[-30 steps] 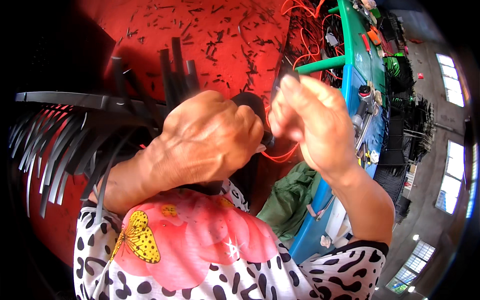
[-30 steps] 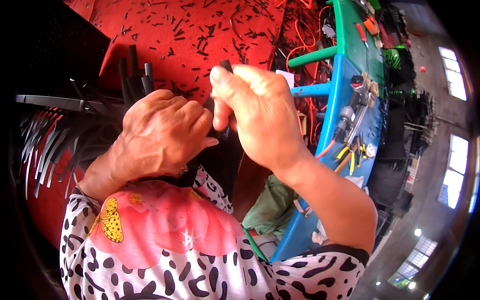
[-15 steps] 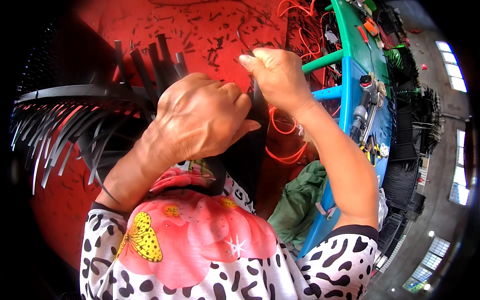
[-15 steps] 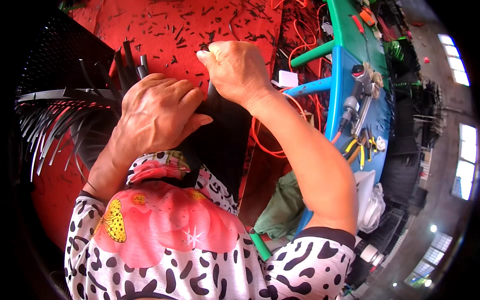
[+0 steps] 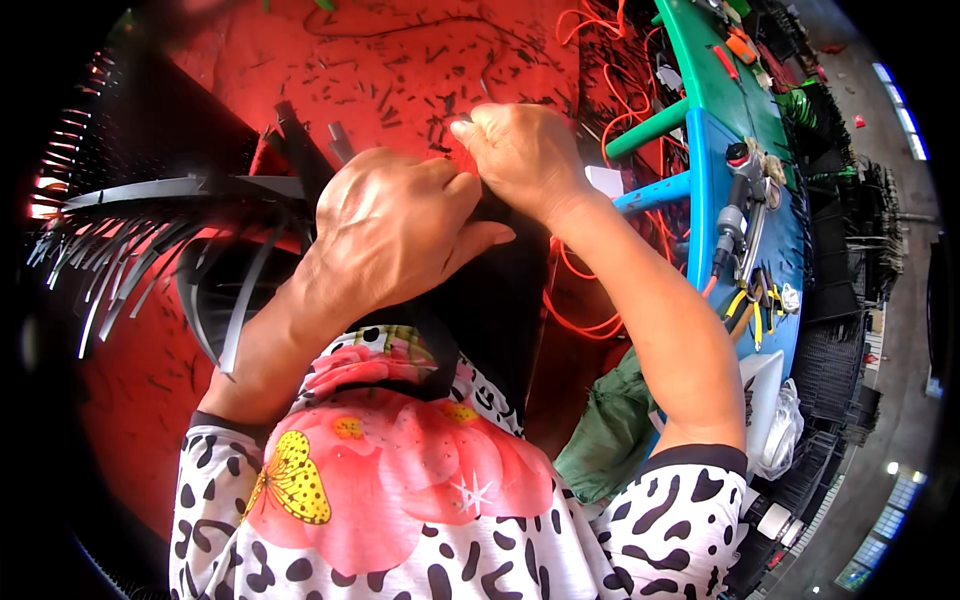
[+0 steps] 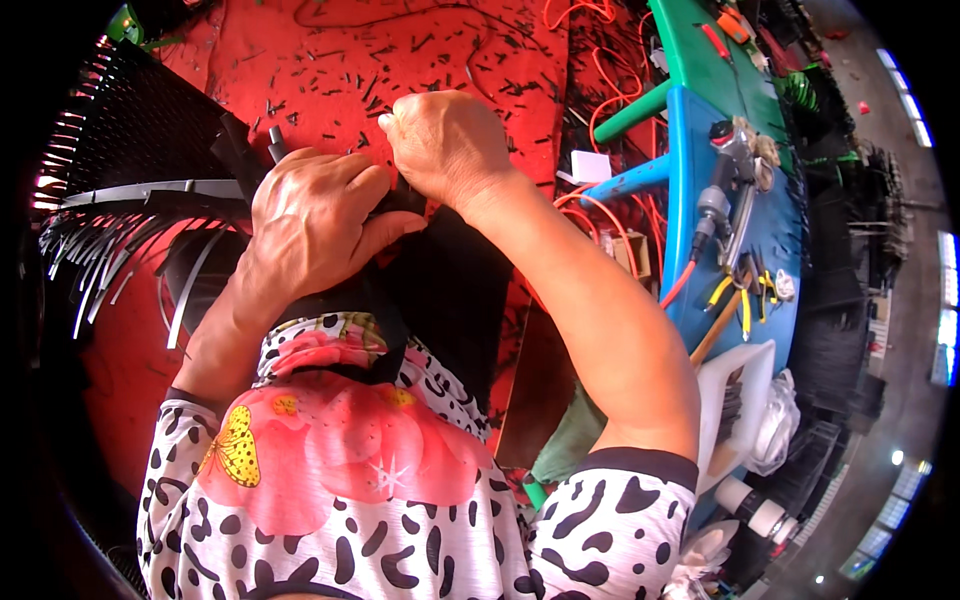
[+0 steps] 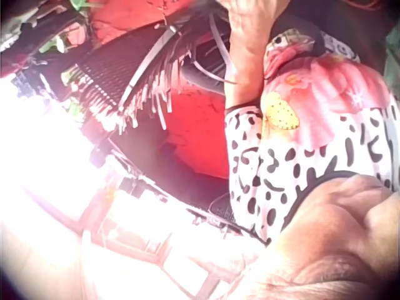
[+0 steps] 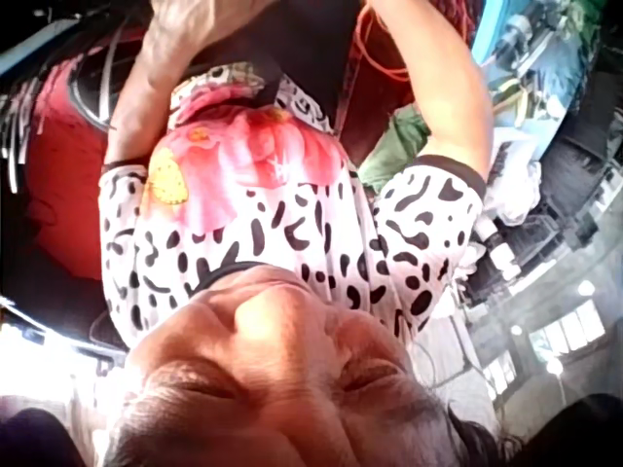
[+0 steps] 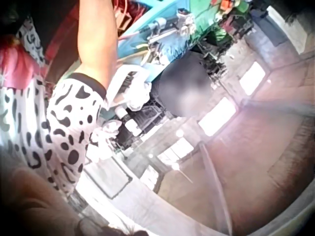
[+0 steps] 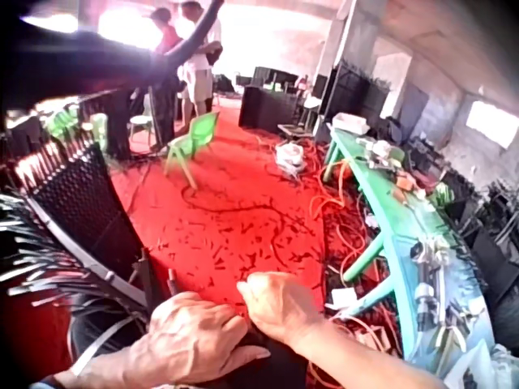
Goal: The person weaves strips of black plastic into the frame of a chair, using pliers to pull and secure the material at the edges.
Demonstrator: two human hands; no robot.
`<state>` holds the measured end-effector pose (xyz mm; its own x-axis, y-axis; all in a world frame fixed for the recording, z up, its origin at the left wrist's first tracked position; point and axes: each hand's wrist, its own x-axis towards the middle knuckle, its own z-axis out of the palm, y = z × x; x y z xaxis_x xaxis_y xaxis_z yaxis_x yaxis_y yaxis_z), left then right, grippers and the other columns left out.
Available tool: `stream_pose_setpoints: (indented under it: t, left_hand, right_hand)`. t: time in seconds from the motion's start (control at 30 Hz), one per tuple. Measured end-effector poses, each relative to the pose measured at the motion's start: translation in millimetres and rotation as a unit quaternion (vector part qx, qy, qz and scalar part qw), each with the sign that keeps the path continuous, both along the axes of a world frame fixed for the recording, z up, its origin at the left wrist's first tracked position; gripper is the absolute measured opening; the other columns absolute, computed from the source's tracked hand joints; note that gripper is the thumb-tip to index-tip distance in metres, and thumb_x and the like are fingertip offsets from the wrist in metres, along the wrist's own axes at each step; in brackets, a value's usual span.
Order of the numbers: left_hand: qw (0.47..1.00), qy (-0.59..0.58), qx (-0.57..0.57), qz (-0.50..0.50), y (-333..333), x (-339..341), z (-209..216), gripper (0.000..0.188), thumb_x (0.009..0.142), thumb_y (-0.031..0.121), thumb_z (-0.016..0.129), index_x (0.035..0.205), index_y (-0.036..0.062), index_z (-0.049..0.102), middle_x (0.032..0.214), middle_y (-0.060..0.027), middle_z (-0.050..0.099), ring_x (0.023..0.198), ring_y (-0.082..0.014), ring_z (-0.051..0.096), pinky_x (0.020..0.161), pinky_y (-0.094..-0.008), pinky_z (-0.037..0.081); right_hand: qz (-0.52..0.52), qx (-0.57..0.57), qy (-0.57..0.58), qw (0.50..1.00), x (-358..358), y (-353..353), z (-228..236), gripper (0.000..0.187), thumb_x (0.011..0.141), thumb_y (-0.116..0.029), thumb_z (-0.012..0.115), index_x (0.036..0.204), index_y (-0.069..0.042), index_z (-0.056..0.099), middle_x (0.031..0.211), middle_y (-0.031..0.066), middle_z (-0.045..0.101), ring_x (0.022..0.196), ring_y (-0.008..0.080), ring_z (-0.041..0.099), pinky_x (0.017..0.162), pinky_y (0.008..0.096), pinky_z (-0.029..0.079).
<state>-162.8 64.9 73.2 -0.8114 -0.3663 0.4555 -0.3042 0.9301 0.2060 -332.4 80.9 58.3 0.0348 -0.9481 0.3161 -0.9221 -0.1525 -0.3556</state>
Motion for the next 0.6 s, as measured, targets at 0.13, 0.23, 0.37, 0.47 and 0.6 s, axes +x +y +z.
stream_pose_setpoints:
  t: [0.13, 0.23, 0.37, 0.47, 0.6]
  left_hand:
    - [1.000, -0.006, -0.001, -0.002, 0.7, 1.6, 1.4, 0.039, 0.073, 0.041, 0.067, 0.067, 0.0066, 0.050, 0.060, -0.0063, 0.049, 0.058, -0.0263, 0.054, 0.058, -0.0360, 0.042]
    - [1.000, -0.021, 0.007, -0.011, 2.7, 3.9, 1.5, 0.039, 0.074, 0.041, 0.067, 0.066, 0.0063, 0.050, 0.060, -0.0065, 0.049, 0.058, -0.0262, 0.054, 0.057, -0.0360, 0.042]
    - [1.000, -0.007, 0.003, -0.020, 5.6, 2.0, 2.2, 0.039, 0.075, 0.040, 0.066, 0.066, 0.0056, 0.051, 0.059, -0.0066, 0.048, 0.056, -0.0262, 0.054, 0.055, -0.0364, 0.041]
    - [1.000, -0.004, 0.013, -0.025, 5.0, 3.5, 3.9, 0.038, 0.075, 0.040, 0.067, 0.067, 0.0056, 0.052, 0.059, -0.0064, 0.048, 0.055, -0.0255, 0.053, 0.055, -0.0360, 0.041]
    - [0.999, -0.027, 0.020, -0.022, 7.9, 4.7, 5.2, 0.038, 0.074, 0.040, 0.067, 0.069, 0.0059, 0.053, 0.059, -0.0060, 0.049, 0.056, -0.0248, 0.054, 0.055, -0.0358, 0.041]
  right_hand:
    - [-0.008, -0.020, -0.088, 0.996, 2.6, 0.7, -3.8, 0.038, 0.086, -0.031, 0.057, 0.063, -0.001, 0.051, 0.057, 0.0210, 0.048, 0.055, 0.0349, 0.054, 0.052, 0.0428, 0.041]
    - [-0.024, 0.042, -0.203, 0.978, -4.0, 8.7, 8.1, 0.038, 0.088, -0.036, 0.056, 0.069, -0.003, 0.053, 0.052, 0.0109, 0.048, 0.051, 0.0201, 0.055, 0.047, 0.0333, 0.041]
    - [-0.102, 0.195, -0.607, 0.764, -12.7, 44.1, -17.4, 0.044, 0.091, -0.051, 0.049, 0.094, -0.008, 0.056, 0.069, -0.0015, 0.058, 0.059, 0.0077, 0.056, 0.047, 0.0189, 0.038]
    - [0.018, 0.178, -0.669, 0.722, -1.6, 51.9, -7.6, 0.046, 0.089, -0.043, 0.055, 0.110, -0.003, 0.055, 0.094, 0.0064, 0.061, 0.087, 0.0131, 0.059, 0.076, 0.0258, 0.044]
    - [0.096, 0.141, -0.711, 0.682, -3.6, 53.1, -2.8, 0.048, 0.088, -0.038, 0.055, 0.113, 0.002, 0.052, 0.101, 0.0093, 0.059, 0.093, 0.0174, 0.058, 0.081, 0.0286, 0.044]
